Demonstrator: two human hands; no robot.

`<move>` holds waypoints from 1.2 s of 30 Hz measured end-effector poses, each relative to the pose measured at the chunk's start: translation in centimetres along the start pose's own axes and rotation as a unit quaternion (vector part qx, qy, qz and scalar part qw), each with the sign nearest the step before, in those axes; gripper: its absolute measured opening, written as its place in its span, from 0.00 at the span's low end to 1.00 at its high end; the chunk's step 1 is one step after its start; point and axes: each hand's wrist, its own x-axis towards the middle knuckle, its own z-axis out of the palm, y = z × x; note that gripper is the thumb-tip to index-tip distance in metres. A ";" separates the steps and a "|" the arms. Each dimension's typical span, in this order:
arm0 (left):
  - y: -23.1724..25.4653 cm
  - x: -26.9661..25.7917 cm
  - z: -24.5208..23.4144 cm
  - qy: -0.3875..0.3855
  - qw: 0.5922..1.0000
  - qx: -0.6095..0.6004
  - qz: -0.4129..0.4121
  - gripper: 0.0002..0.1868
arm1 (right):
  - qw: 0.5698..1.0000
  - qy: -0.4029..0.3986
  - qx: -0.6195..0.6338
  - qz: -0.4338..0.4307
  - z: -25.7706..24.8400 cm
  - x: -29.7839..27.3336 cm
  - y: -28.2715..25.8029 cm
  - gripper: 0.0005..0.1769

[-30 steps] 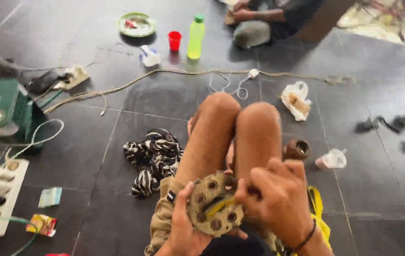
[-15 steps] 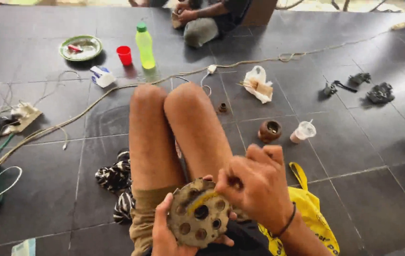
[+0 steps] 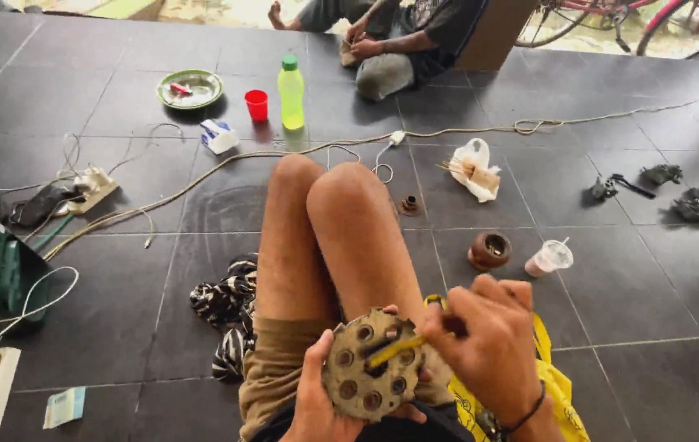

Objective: Measuring a motorcycle part with a tape measure and then cleaning it with a brush.

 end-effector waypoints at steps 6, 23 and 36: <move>-1.6 -1.5 3.2 -0.002 0.999 -0.046 -0.011 0.46 | 0.999 0.035 -0.007 -0.021 -3.0 0.0 -1.3 0.22; 1.6 0.9 4.8 -0.146 0.987 0.059 0.039 0.44 | 0.990 0.103 -0.075 0.060 -2.8 2.0 0.5 0.21; 6.6 4.3 2.2 -0.145 0.975 0.151 0.078 0.41 | 0.996 0.051 -0.069 -0.017 2.8 4.9 0.5 0.17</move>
